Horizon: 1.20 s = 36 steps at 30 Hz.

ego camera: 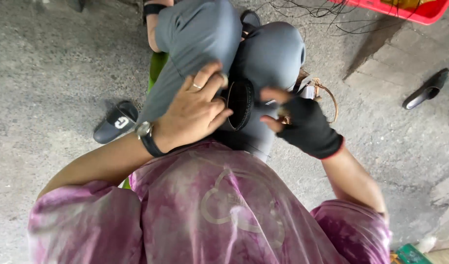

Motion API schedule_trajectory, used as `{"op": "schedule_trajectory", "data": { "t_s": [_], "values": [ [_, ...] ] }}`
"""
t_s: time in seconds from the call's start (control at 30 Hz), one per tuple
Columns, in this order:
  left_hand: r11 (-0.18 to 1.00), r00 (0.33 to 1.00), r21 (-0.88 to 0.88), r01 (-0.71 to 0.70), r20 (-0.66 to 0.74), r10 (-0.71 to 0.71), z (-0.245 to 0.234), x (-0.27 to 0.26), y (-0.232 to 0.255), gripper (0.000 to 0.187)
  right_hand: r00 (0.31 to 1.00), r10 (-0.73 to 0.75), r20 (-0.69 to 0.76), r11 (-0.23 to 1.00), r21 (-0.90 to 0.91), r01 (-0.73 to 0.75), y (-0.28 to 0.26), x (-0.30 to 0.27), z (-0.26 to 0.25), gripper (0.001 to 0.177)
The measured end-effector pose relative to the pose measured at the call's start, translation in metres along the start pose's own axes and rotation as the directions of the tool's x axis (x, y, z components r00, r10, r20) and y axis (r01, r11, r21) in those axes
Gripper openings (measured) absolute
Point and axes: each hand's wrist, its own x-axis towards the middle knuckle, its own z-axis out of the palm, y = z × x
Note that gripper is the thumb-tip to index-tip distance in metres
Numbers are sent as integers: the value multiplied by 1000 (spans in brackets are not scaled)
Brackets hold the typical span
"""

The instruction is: Hand-sewing the sole of a black shoe using a needle and thread while sitting on a stool.

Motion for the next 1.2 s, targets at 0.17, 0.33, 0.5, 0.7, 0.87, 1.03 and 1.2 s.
{"op": "schedule_trajectory", "data": {
  "t_s": [0.17, 0.33, 0.5, 0.7, 0.87, 1.03, 1.2],
  "values": [
    [-323, 868, -868, 376, 452, -203, -54, 25, 16, 26, 950, -304, -68, 805, -552, 218, 9, 11, 12, 27],
    [564, 946, -771, 295, 153, -286, 13, 12, 10, 25, 973, -211, -92, 917, -362, 165, 8, 19, 15, 25],
    [884, 973, -410, 224, 38, -229, 42, 12, 17, 49, 977, -205, -58, 882, -443, 159, 13, 15, 11, 27],
    [820, 948, -556, 133, -170, -269, 29, 21, 22, 41, 983, -165, -85, 971, -191, 146, -11, 16, 0, 17],
    [859, 860, -419, 293, -278, -429, -20, -4, -53, 14, 969, -200, 147, 875, -418, 244, -15, -2, -30, 60],
    [568, 844, 651, 503, -229, -485, -16, -62, -107, 24, 966, -155, 207, 645, -720, 258, -4, 3, -21, 62],
    [866, 964, -446, 227, -25, -266, -35, 3, -10, 19, 951, -154, 268, 635, -711, 303, -6, 14, -25, 66]
  ]
}}
